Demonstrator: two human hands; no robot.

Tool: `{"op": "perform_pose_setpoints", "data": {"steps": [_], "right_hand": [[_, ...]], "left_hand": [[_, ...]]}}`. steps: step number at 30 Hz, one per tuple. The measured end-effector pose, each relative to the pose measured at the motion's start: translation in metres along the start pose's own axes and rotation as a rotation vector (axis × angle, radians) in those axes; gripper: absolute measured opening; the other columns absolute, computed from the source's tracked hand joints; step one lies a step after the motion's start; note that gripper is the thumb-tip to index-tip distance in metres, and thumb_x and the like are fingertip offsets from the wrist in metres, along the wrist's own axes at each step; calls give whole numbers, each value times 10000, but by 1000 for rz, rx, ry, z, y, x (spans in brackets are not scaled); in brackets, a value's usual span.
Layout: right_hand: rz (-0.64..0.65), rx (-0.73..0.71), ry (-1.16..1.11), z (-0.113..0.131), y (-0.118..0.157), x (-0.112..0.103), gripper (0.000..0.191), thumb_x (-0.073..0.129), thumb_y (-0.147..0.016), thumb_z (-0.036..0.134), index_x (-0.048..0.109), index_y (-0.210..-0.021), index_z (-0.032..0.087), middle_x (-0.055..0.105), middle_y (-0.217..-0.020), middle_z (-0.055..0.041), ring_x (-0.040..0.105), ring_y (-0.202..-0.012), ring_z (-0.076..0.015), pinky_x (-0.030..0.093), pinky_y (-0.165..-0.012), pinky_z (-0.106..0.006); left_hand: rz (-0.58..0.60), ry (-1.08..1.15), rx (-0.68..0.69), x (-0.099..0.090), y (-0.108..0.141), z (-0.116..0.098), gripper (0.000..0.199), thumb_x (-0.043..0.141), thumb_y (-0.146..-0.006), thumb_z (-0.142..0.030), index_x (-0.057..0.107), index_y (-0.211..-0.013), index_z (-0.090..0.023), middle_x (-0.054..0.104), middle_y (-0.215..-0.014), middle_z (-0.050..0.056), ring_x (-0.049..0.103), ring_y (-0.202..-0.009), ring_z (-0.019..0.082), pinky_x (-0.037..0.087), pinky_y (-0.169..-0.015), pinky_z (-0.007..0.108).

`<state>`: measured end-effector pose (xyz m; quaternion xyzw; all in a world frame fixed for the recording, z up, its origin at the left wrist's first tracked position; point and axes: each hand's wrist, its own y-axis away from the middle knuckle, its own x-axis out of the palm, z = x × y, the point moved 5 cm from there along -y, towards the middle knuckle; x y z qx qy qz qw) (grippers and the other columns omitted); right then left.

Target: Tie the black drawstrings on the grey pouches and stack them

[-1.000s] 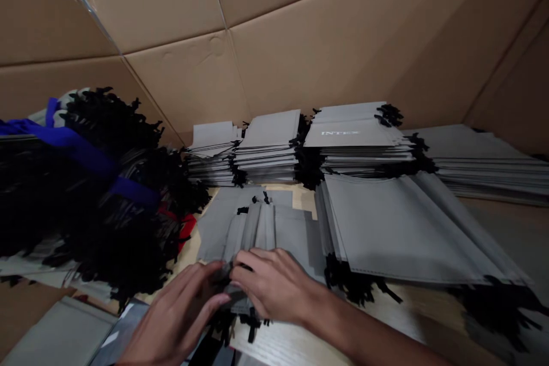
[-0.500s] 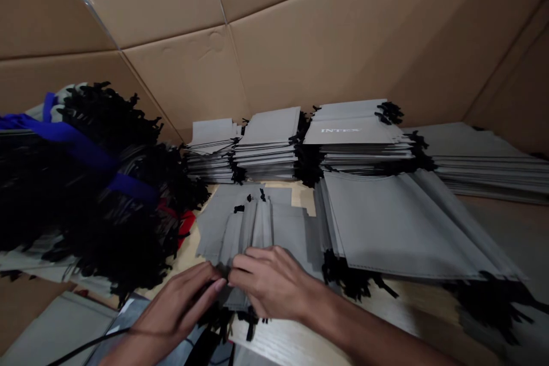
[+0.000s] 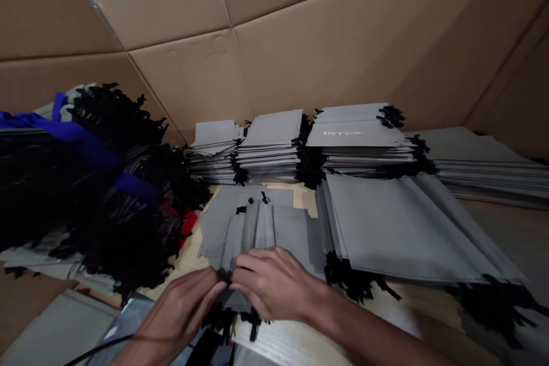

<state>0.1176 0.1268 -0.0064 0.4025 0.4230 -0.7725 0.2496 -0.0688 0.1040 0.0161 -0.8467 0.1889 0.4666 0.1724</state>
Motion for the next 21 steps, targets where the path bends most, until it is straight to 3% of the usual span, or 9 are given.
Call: {"op": "perform_pose_setpoints", "data": {"steps": [6,15,17,21], "right_hand": [[-67,-42,-55,2,2,3,210,492,-1100,281,634,-954,232,651,-890,24,542,-749,-158,291,-566,-345],[-102,-5,-87,2,1,1,221,498,-1112,309,649,-968,234,660,-893,27,539,-751,-147,271,-541,-336],[-94,13,-75,-1,2,-2,215,496,-1121,302,654,-993,230,675,-912,26,542,-747,-144,290,-549,-330],[-74,56,-38,-7,4,-6,236,482,-1134,319,640,-998,207,696,-958,8,562,-749,-149,331,-566,-333]], "left_hand": [[-10,186,-110,3,0,10,452,521,-1077,-391,430,-664,-231,428,-602,-53,417,-549,130,320,-553,250],[-55,432,-404,16,4,30,647,434,-1021,-774,387,-644,-249,325,-568,-74,284,-507,117,267,-465,234],[-90,450,-436,10,4,35,678,466,-1001,-789,423,-611,-235,365,-525,-68,321,-487,115,292,-465,224],[-261,444,-512,-26,11,41,735,417,-1013,-799,608,-628,-203,450,-474,-45,383,-455,122,344,-450,208]]}}
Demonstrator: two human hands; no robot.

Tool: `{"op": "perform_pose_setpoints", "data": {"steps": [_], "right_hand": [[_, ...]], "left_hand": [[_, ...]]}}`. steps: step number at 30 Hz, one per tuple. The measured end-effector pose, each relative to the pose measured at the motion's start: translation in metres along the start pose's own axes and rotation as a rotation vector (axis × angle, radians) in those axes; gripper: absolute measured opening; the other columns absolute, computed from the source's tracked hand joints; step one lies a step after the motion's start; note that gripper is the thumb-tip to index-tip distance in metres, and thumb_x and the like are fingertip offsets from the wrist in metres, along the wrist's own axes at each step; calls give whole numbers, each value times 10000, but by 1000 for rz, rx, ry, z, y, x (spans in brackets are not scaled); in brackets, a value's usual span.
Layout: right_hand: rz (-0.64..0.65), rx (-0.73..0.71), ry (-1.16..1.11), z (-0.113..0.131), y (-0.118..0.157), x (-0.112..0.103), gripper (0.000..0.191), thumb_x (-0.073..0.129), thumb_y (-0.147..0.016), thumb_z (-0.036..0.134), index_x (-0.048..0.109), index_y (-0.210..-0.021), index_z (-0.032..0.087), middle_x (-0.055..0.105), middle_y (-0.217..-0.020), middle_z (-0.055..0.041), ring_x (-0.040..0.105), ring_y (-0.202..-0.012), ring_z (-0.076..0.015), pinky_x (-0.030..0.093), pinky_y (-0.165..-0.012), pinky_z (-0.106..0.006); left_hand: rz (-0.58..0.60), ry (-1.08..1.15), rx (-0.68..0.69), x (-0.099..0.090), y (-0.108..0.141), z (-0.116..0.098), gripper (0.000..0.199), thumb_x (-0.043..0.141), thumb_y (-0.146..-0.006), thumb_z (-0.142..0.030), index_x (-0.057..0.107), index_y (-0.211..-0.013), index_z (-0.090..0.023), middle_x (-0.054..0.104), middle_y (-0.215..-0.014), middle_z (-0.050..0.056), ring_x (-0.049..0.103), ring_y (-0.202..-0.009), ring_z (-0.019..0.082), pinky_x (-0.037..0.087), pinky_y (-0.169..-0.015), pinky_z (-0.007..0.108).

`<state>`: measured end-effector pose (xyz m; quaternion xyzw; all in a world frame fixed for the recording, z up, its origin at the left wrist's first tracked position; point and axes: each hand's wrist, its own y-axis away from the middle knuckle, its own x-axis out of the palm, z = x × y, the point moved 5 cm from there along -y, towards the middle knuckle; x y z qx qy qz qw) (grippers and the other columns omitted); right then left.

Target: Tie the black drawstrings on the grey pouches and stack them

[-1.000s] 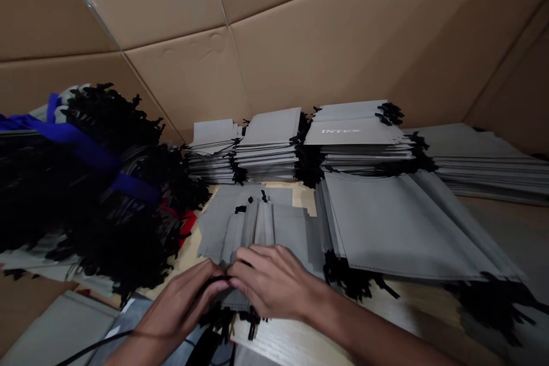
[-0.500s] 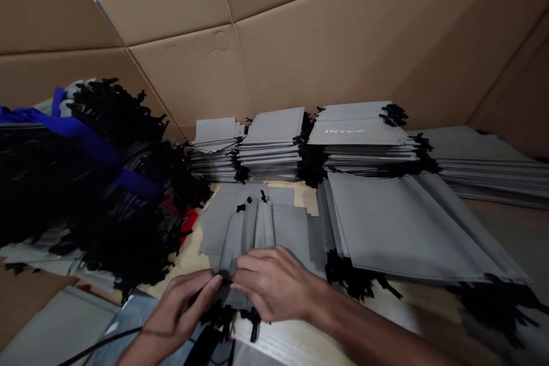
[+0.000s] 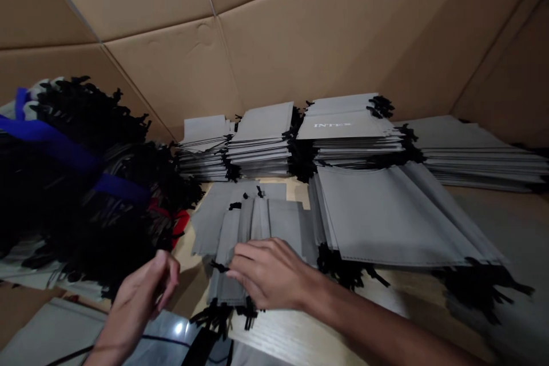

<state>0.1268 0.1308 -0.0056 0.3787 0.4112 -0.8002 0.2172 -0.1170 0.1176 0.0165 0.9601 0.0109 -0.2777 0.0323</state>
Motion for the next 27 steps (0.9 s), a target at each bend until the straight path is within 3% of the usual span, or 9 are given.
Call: {"op": "perform_pose_setpoints", "data": {"steps": [3,6,8,11,14,19,27], "right_hand": [[4,-19,21,2,0,1,260,455,-1148,326,634,-995,217,704,-975,5,595,-783,-158,345,-582,-337],[2,-22,43,5,0,4,244,461,-1154,337,643,-1038,223,718,-1007,1,627,-830,-167,381,-625,-336],[3,-22,59,5,0,6,227,478,-1151,340,651,-1064,222,721,-1019,1,639,-850,-170,403,-650,-334],[23,-42,86,5,-1,8,212,498,-1145,335,658,-1062,222,717,-1031,1,644,-873,-170,418,-664,-329],[36,-51,91,5,-1,9,206,513,-1141,335,659,-1042,227,708,-1008,6,634,-869,-168,402,-638,-324],[12,-80,39,10,-2,6,229,535,-1109,296,653,-928,220,680,-887,12,580,-751,-160,362,-571,-335],[-30,-36,25,12,-4,5,249,507,-1101,306,646,-914,221,666,-865,24,539,-690,-142,273,-527,-331]], "left_hand": [[0,-61,77,-10,6,-16,790,306,-1035,-804,764,-812,-200,545,-506,-27,456,-425,139,407,-422,221],[60,-322,309,4,13,-34,488,531,-1049,-649,770,-1216,-258,792,-831,9,720,-648,182,579,-606,233],[142,-507,471,23,15,-39,351,628,-1048,-504,711,-1326,-306,839,-1019,7,801,-824,195,608,-738,229],[182,-686,682,43,15,-41,219,524,-1120,-400,713,-1118,-290,804,-911,-11,798,-741,180,560,-652,222],[167,-796,811,49,15,-41,318,435,-1156,-334,628,-911,-270,687,-709,-45,715,-548,165,444,-516,248],[275,-640,693,49,10,-41,284,440,-1131,-268,584,-886,-262,652,-669,-69,676,-539,127,437,-554,212],[292,-472,441,44,-7,-35,399,469,-1080,-434,612,-764,-238,620,-635,-41,602,-564,140,446,-556,193]]}}
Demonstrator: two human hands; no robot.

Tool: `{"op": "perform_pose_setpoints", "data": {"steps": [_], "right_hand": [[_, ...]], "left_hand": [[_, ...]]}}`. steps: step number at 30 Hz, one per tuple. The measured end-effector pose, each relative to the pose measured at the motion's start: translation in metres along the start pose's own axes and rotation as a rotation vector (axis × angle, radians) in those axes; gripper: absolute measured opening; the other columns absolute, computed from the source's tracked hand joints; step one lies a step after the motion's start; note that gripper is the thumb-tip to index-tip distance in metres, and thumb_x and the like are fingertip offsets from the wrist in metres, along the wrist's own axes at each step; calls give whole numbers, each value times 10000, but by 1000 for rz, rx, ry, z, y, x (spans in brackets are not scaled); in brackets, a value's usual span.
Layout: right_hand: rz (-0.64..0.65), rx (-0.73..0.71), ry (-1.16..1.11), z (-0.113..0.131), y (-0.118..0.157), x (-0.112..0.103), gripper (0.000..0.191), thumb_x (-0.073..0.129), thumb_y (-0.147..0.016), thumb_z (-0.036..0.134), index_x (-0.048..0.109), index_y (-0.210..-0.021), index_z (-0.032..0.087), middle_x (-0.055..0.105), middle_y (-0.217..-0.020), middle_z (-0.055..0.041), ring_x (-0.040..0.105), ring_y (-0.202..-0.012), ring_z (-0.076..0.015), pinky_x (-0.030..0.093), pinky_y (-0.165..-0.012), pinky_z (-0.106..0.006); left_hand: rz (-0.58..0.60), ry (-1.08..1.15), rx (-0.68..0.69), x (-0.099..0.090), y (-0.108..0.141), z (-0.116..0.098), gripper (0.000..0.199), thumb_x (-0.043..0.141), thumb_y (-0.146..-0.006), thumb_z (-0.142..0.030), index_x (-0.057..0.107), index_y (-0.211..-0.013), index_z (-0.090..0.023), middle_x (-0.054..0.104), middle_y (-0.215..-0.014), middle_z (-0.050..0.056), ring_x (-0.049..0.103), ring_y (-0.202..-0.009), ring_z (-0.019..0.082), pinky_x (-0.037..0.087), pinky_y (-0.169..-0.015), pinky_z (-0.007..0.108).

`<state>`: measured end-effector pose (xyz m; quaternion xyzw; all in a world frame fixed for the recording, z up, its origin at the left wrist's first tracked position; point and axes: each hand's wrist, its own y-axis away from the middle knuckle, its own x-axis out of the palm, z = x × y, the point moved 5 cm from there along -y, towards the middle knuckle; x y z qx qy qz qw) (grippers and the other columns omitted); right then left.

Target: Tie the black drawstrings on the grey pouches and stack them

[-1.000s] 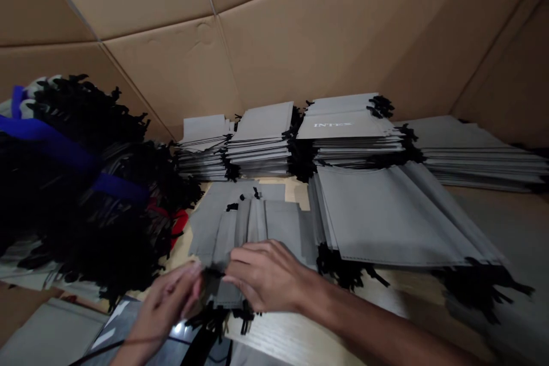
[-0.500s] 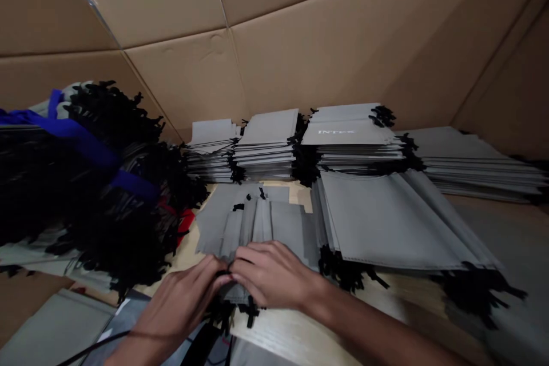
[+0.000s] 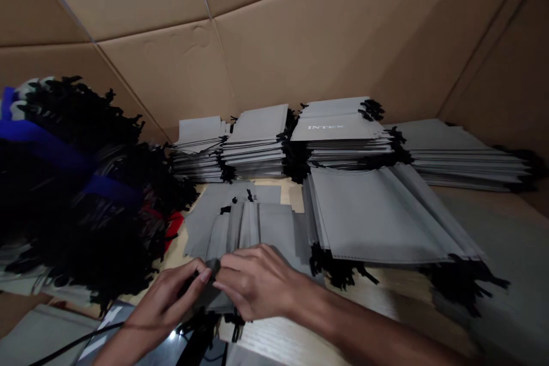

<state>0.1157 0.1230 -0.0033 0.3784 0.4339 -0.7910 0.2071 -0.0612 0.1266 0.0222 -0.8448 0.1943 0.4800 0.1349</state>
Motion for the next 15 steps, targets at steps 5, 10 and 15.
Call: {"op": "perform_pose_setpoints", "data": {"steps": [5,10,15], "right_hand": [[21,43,-23,-2,1,-1,316,488,-1139,382,640,-911,224,692,-920,25,574,-742,-139,286,-557,-331],[63,96,-102,-2,3,-7,251,526,-1130,389,661,-987,233,719,-985,24,631,-821,-143,339,-625,-304],[92,130,-153,-1,1,-8,233,523,-1128,349,698,-1033,228,719,-1006,18,632,-791,-135,332,-623,-307]], "left_hand": [[-14,21,-70,-2,5,3,419,530,-1058,-475,629,-728,-237,629,-630,-36,595,-564,146,449,-559,194],[-184,60,-210,-24,28,9,354,558,-1050,-551,763,-1063,-263,770,-821,9,706,-703,190,519,-625,195],[-200,69,-269,-17,46,5,354,602,-1017,-582,751,-998,-261,772,-851,23,718,-737,212,545,-646,207]]}}
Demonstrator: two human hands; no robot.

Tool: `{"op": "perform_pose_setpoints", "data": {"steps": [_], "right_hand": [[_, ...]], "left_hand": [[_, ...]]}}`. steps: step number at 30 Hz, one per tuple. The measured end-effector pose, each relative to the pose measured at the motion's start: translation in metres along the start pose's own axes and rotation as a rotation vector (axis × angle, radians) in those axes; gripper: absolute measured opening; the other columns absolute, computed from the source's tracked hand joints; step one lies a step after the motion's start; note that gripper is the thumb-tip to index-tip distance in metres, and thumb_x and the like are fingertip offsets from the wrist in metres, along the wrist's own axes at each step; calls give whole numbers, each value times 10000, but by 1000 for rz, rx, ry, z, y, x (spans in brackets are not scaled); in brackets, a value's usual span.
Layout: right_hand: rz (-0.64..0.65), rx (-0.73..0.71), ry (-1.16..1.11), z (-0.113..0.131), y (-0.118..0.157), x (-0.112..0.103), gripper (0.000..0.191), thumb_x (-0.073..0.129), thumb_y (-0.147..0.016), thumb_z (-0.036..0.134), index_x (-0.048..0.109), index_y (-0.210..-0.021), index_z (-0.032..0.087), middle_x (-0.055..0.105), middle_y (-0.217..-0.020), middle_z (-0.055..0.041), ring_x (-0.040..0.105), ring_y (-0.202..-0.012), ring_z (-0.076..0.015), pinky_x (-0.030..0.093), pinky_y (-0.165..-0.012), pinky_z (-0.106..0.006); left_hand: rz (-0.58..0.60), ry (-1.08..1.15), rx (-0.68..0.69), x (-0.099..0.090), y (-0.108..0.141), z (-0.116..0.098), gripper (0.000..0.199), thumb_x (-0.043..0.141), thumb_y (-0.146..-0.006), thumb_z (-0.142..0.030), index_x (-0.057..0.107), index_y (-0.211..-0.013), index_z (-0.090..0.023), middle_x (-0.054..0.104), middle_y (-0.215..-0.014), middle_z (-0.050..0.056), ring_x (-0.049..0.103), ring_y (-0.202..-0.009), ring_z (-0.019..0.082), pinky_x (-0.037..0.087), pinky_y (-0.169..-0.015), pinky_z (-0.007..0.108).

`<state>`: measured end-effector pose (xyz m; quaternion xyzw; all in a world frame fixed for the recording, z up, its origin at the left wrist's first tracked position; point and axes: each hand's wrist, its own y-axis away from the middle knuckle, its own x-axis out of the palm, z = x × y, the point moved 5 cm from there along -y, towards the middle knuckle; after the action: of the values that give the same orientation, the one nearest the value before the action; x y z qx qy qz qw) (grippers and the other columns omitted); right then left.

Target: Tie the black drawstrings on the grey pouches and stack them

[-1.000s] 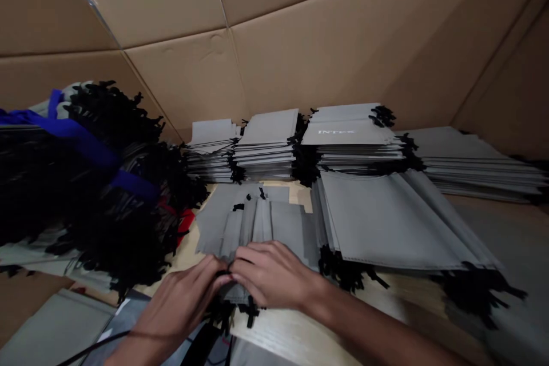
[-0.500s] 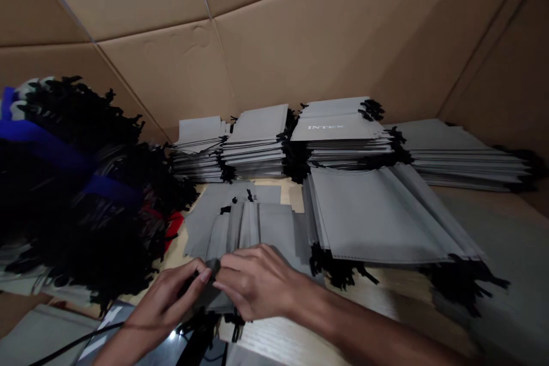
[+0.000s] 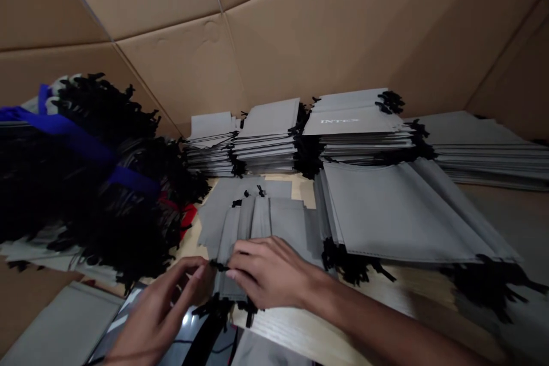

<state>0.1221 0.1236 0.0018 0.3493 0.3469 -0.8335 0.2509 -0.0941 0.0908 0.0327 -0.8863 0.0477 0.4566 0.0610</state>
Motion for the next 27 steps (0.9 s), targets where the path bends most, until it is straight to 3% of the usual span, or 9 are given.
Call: {"op": "perform_pose_setpoints", "data": {"steps": [5,9,14,18,23,27], "right_hand": [[0,2,16,-2,1,8,271,496,-1144,384,709,-1078,228,719,-1038,5,628,-798,-142,332,-621,-311],[11,16,18,-2,1,11,263,497,-1144,369,709,-1070,233,717,-1033,1,629,-783,-142,355,-620,-301],[15,6,-12,-2,0,12,257,507,-1132,346,738,-1133,234,741,-1073,-20,673,-810,-155,411,-656,-287],[19,-28,-14,-3,0,14,249,527,-1129,355,704,-1280,266,750,-1199,-8,717,-901,-163,471,-715,-286],[72,-70,133,1,-1,17,227,524,-1139,365,670,-1281,265,717,-1329,-17,720,-973,-170,501,-729,-282],[140,-54,152,8,-3,11,344,588,-1044,217,607,-1382,279,646,-1461,-40,706,-1043,-195,536,-755,-299]], "left_hand": [[51,38,-68,19,18,-4,458,535,-1044,-596,677,-775,-253,644,-663,-13,604,-599,183,502,-569,215],[52,57,-147,22,31,4,389,614,-987,-612,733,-848,-269,747,-745,-1,694,-646,201,541,-573,214],[-6,85,-194,25,41,15,292,800,-824,-558,797,-927,-285,832,-889,20,681,-508,176,442,-367,206],[-40,100,-190,25,44,4,231,771,-863,-520,797,-878,-291,839,-891,16,725,-570,186,529,-469,213],[60,88,-195,23,39,-6,299,699,-928,-554,766,-839,-276,791,-783,6,670,-565,186,509,-521,232],[202,160,-235,31,34,-1,393,653,-977,-583,696,-777,-247,660,-660,-22,582,-604,169,423,-539,216]]}}
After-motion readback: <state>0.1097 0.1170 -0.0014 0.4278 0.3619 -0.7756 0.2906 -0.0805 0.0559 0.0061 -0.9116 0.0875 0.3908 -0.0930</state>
